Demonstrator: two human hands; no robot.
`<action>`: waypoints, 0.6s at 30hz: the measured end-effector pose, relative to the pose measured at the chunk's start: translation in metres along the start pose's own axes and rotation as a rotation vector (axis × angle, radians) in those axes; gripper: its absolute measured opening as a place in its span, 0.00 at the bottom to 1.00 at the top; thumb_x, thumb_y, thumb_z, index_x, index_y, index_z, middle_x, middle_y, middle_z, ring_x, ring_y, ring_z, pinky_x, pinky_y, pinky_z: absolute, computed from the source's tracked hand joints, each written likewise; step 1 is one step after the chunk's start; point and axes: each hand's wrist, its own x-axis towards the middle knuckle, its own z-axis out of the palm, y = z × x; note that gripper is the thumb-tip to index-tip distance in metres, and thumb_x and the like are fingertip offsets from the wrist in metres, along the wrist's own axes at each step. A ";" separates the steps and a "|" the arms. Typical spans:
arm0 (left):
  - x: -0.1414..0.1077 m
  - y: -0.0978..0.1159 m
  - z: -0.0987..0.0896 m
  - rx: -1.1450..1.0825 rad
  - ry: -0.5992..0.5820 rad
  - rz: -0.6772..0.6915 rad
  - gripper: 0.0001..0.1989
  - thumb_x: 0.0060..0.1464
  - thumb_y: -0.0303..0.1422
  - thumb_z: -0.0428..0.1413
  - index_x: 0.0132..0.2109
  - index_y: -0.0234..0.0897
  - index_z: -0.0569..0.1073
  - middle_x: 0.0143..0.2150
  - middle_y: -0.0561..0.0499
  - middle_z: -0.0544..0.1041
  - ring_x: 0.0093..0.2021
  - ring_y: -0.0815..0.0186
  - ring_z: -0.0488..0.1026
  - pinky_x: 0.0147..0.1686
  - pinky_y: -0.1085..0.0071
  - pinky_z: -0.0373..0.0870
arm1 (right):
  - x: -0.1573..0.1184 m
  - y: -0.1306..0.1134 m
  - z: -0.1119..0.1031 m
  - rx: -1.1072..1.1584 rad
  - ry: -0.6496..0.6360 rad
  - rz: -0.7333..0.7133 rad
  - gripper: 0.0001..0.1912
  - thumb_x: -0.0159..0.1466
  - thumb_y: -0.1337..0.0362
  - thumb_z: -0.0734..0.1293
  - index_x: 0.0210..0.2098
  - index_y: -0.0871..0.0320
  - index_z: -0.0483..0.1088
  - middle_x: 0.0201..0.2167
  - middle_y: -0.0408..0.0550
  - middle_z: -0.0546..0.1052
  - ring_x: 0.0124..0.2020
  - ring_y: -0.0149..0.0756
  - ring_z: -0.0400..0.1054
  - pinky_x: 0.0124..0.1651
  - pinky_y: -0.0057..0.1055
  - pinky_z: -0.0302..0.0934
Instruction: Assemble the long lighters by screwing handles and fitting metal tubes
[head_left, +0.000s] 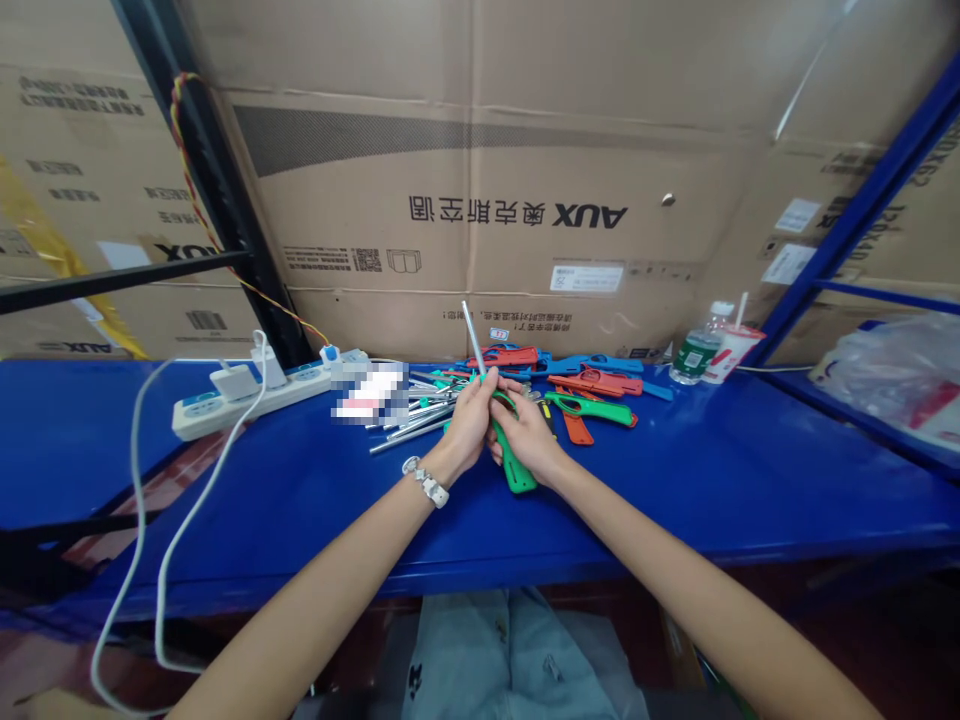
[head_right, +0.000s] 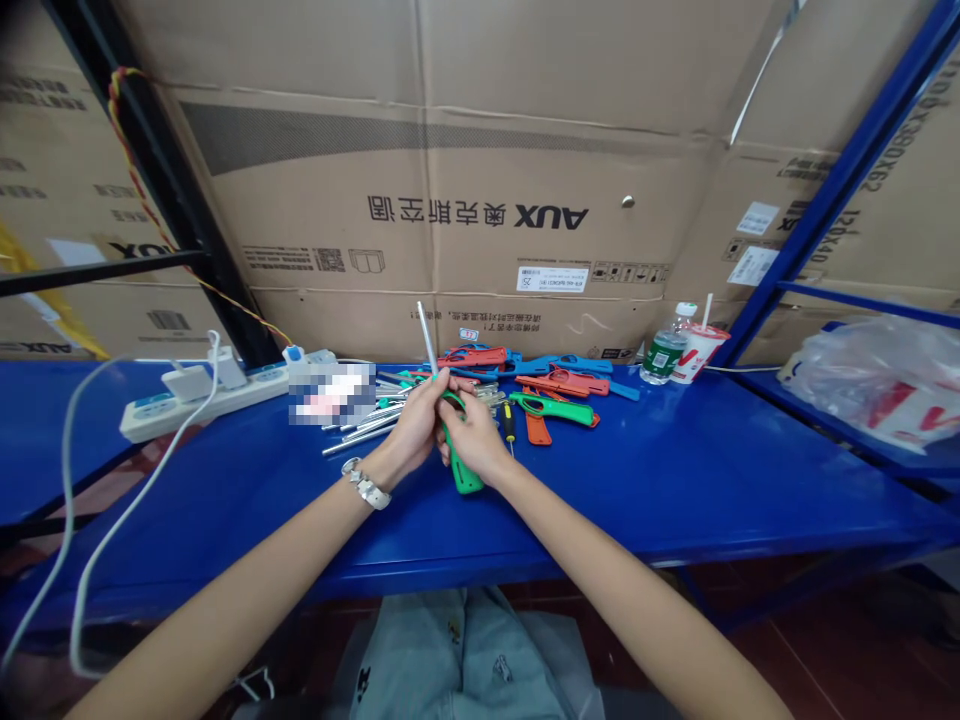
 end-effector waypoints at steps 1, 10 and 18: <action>-0.001 0.000 0.001 -0.009 0.020 0.019 0.24 0.58 0.54 0.57 0.43 0.36 0.77 0.19 0.54 0.71 0.08 0.72 0.59 0.08 0.74 0.51 | 0.000 0.002 0.002 0.020 0.020 -0.016 0.22 0.59 0.45 0.71 0.39 0.53 0.62 0.14 0.31 0.65 0.10 0.27 0.58 0.14 0.25 0.57; 0.003 0.001 0.010 0.005 0.089 0.197 0.21 0.63 0.48 0.54 0.30 0.37 0.71 0.23 0.51 0.75 0.17 0.71 0.67 0.17 0.74 0.62 | 0.008 0.011 0.006 -0.101 0.201 -0.200 0.15 0.63 0.51 0.67 0.41 0.55 0.67 0.20 0.39 0.70 0.20 0.33 0.67 0.22 0.29 0.63; 0.010 0.006 0.015 -0.162 0.114 0.331 0.19 0.64 0.45 0.54 0.29 0.38 0.65 0.27 0.52 0.75 0.28 0.68 0.74 0.30 0.74 0.70 | 0.016 0.008 0.013 -0.222 0.176 -0.301 0.16 0.65 0.49 0.65 0.37 0.57 0.70 0.29 0.47 0.75 0.30 0.37 0.72 0.29 0.30 0.67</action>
